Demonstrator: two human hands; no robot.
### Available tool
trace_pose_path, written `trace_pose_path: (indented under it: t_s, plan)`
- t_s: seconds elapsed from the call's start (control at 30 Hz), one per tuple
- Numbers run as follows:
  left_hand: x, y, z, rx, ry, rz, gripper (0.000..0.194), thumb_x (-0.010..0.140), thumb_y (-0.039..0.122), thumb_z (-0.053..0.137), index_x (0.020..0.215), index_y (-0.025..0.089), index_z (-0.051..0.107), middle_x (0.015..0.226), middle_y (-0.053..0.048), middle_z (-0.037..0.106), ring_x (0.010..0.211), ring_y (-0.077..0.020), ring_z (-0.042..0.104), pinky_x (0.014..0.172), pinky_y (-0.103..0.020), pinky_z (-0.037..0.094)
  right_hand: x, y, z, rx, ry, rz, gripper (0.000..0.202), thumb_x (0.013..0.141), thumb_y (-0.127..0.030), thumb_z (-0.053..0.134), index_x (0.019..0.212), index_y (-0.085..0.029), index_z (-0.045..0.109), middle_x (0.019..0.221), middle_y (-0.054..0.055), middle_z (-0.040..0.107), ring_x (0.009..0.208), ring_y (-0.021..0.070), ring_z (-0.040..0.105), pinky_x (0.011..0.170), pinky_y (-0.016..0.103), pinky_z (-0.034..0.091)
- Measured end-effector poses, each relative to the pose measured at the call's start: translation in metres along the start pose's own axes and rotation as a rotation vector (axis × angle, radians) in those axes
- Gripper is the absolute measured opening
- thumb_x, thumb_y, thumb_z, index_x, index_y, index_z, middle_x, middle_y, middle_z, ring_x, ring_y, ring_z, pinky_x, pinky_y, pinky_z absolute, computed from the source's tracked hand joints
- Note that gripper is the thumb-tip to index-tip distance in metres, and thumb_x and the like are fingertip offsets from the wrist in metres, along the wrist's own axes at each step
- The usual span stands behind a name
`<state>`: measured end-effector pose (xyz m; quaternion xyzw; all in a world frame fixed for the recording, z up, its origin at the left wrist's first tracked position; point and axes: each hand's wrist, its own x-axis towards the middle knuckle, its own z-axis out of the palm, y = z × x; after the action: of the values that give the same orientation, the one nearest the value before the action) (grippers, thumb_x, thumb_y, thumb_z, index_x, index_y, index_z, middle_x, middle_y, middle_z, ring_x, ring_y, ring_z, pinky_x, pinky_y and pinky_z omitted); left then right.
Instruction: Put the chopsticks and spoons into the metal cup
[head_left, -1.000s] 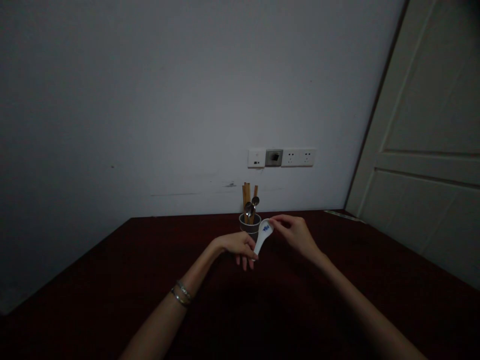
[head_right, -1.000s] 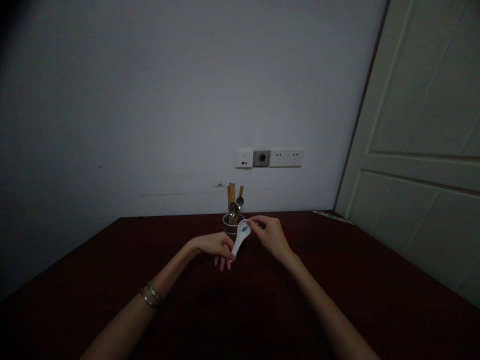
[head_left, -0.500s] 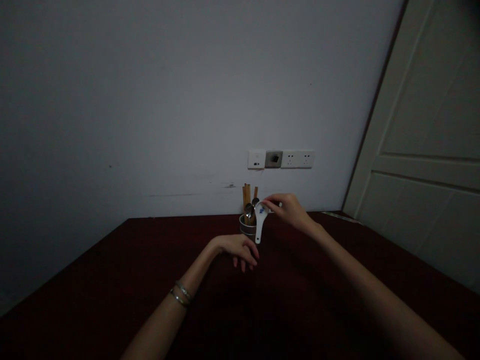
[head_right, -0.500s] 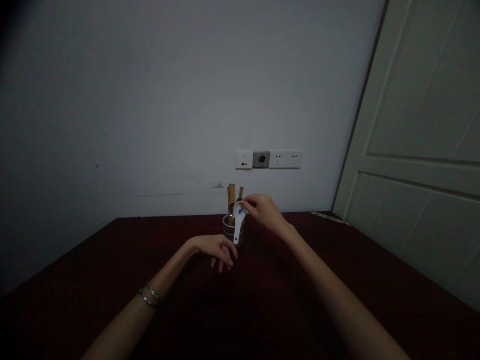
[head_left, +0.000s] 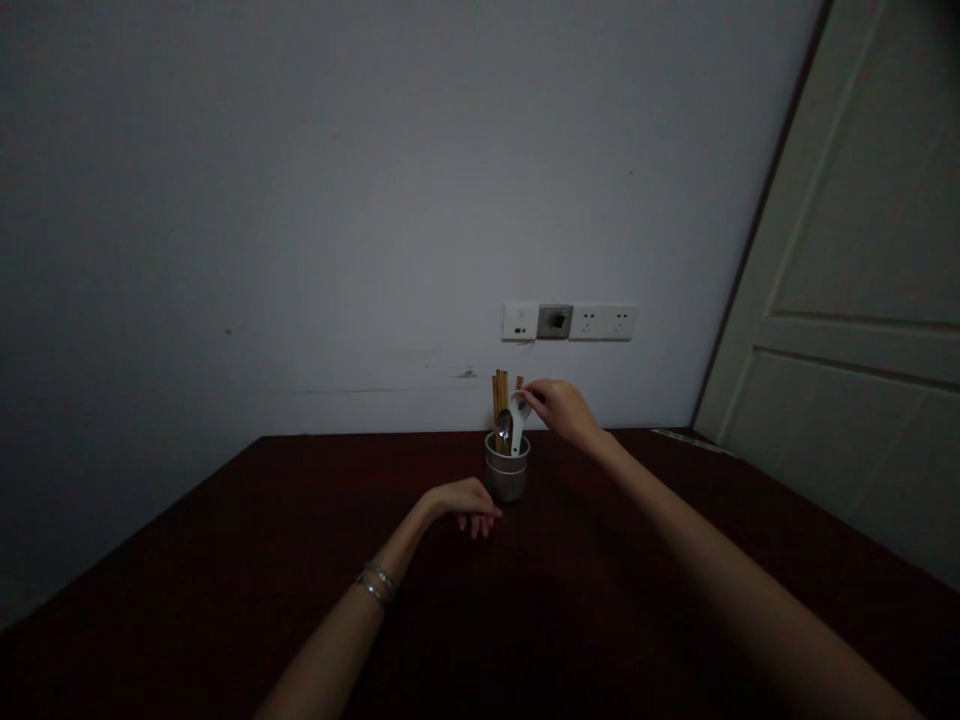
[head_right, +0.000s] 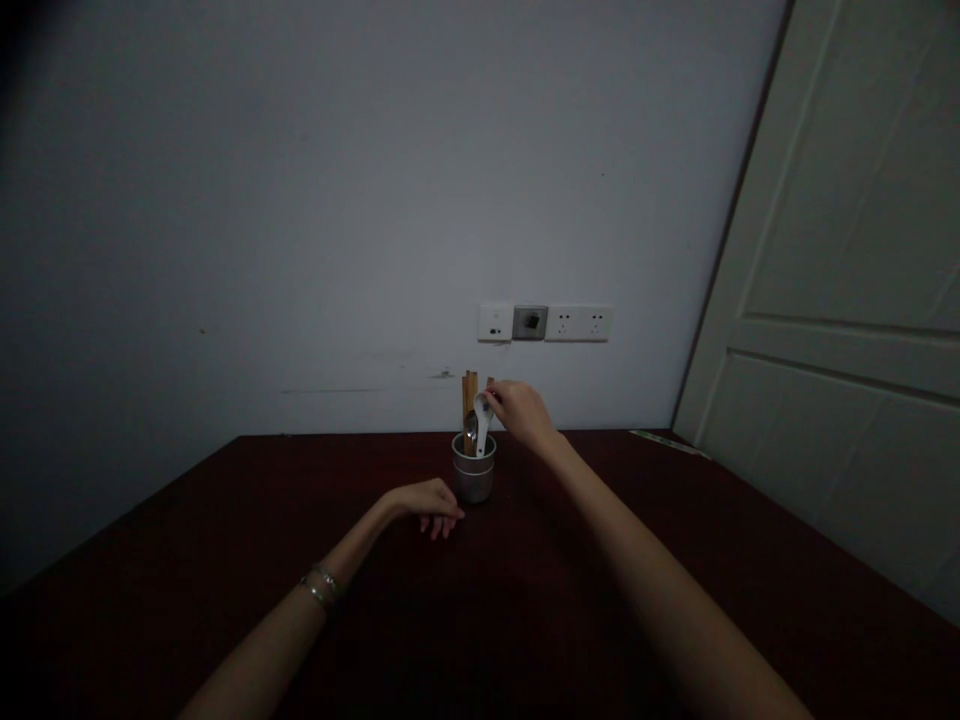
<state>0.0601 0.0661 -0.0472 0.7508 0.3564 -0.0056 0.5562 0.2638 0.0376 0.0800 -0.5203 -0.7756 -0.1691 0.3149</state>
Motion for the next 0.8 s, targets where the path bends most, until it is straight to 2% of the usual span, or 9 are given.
trace_pose_path:
  t_s: [0.4, 0.8]
  plan:
    - [0.003, -0.011, -0.003, -0.073, -0.029, 0.058, 0.041, 0.065, 0.052, 0.06, 0.062, 0.012, 0.059, 0.056, -0.002, 0.062, 0.044, -0.0103, 0.057, 0.037, -0.017, 0.036, -0.025, -0.002, 0.035, -0.052, -0.164, 0.072, 0.031, 0.088, -0.034, 0.038, 0.09, -0.02, 0.065, 0.087, 0.008, 0.068, 0.078, 0.0179, 0.061, 0.063, 0.024, 0.037]
    - [0.002, -0.007, -0.001, -0.046, -0.005, 0.039, 0.042, 0.064, 0.053, 0.06, 0.061, 0.011, 0.058, 0.055, -0.002, 0.061, 0.044, -0.0106, 0.056, 0.038, -0.018, 0.035, -0.035, -0.001, 0.046, -0.052, -0.255, 0.081, 0.032, 0.088, -0.035, 0.037, 0.086, -0.018, 0.064, 0.085, 0.009, 0.067, 0.078, 0.0174, 0.061, 0.062, 0.023, 0.035]
